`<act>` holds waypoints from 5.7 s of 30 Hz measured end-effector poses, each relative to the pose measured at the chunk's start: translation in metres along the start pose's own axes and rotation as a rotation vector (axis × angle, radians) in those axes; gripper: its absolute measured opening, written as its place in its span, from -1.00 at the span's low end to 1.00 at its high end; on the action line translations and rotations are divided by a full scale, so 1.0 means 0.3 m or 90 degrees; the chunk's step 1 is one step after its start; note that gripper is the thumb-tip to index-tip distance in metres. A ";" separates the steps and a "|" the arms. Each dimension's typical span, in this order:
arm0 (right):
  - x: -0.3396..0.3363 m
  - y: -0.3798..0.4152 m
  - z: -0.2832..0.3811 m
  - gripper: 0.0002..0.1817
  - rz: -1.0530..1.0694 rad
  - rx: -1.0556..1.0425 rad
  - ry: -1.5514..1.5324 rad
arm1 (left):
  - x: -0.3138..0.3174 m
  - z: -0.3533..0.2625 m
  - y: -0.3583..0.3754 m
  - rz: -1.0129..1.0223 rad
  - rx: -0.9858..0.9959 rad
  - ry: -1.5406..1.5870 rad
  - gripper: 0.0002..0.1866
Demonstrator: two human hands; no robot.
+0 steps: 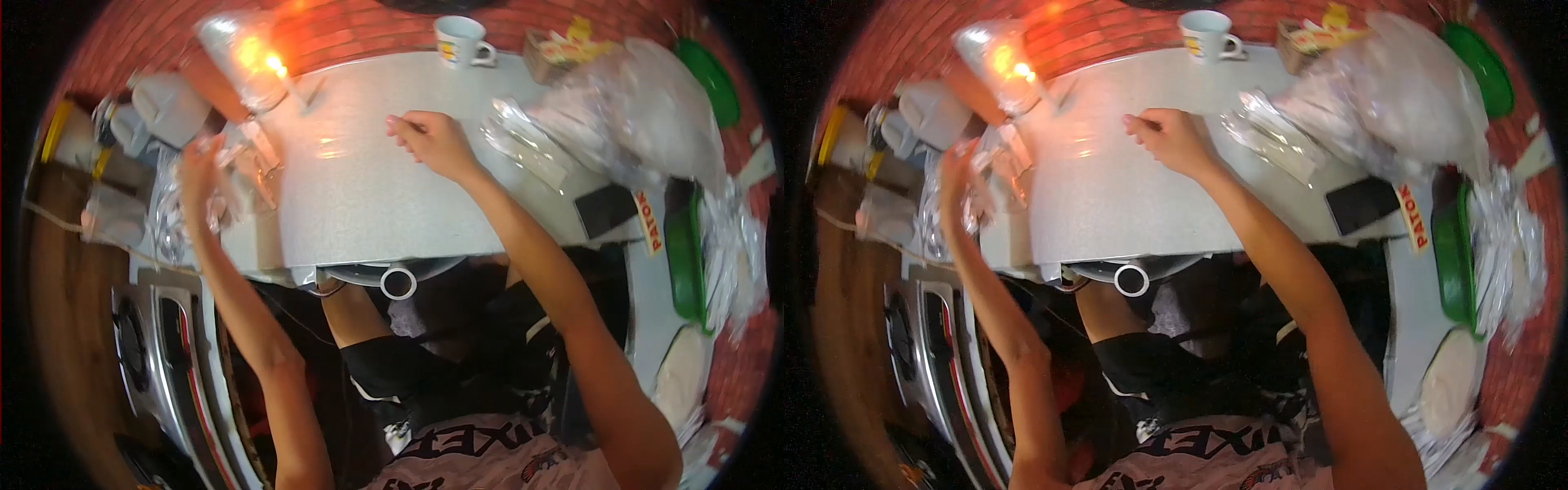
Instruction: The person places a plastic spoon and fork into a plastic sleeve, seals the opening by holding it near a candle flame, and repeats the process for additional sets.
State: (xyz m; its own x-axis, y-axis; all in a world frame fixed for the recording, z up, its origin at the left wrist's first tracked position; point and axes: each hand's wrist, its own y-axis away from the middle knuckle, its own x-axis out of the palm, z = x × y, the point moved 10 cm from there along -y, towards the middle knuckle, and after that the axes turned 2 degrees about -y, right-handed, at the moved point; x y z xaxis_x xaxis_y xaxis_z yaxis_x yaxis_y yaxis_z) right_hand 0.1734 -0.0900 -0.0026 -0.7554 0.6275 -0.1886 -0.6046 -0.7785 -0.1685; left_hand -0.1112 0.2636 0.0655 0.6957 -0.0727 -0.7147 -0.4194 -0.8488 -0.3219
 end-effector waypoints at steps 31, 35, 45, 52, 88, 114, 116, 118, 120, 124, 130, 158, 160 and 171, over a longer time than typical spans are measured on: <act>-0.081 -0.008 0.005 -0.72 -0.201 -0.164 0.086 | 0.743 -1.094 0.478 0.433 0.443 0.244 -0.75; -0.077 -0.020 0.003 -0.68 -0.126 -0.087 0.219 | 0.632 -0.800 0.288 0.243 0.200 0.575 -0.79; -0.036 -0.015 0.043 -0.68 -0.097 -0.186 -0.026 | 0.687 -0.600 0.434 0.334 -0.178 0.888 -0.48; -0.035 -0.022 0.035 -0.85 -0.026 -0.122 -0.006 | 0.672 -0.621 0.471 0.467 -0.136 0.872 -0.45; 0.046 -0.023 -0.026 -0.75 0.175 0.007 -0.091 | 0.648 -0.686 0.457 0.209 0.132 0.580 -0.61; -0.213 -0.066 -0.036 -0.56 -0.094 -0.018 -0.574 | 0.588 -0.700 0.507 0.630 -0.030 1.035 -0.47; -0.192 -0.060 -0.075 -0.43 -0.096 0.072 -0.566 | 0.650 -0.679 0.534 0.572 -0.060 0.826 -0.45; -0.210 -0.073 -0.107 -0.42 -0.113 0.078 -0.562 | 0.668 -0.652 0.529 0.565 -0.046 0.766 -0.48; -0.242 -0.074 -0.124 -0.40 -0.128 0.083 -0.558 | 0.684 -0.624 0.515 0.556 -0.032 0.707 -0.50; -0.426 -0.040 -0.099 -0.54 -0.361 -0.012 -0.365 | 0.628 -0.599 0.451 0.431 -0.019 0.814 -0.55; -0.560 0.034 -0.057 -0.71 -0.603 -0.200 -0.125 | 0.653 -0.665 0.554 0.586 -0.008 0.572 -0.37; -0.233 -0.078 -0.077 -0.48 -0.096 -0.070 0.179 | 0.655 -0.823 0.632 0.383 0.450 0.203 -0.60; -0.215 -0.076 -0.059 -0.46 -0.075 -0.061 0.183 | 0.648 -0.823 0.631 0.363 0.458 0.217 -0.61; -0.250 -0.072 0.143 -0.43 -0.120 -0.242 -0.119 | 0.615 -0.709 0.481 0.201 0.191 0.504 -0.81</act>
State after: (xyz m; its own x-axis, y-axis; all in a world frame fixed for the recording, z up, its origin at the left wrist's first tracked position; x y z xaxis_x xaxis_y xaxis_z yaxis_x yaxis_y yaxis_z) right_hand 0.2323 -0.1210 0.0567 -0.6948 0.7173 0.0513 -0.6269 -0.5692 -0.5320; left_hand 0.0808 0.0164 0.0194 0.6731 -0.7128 -0.1969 -0.7168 -0.5633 -0.4110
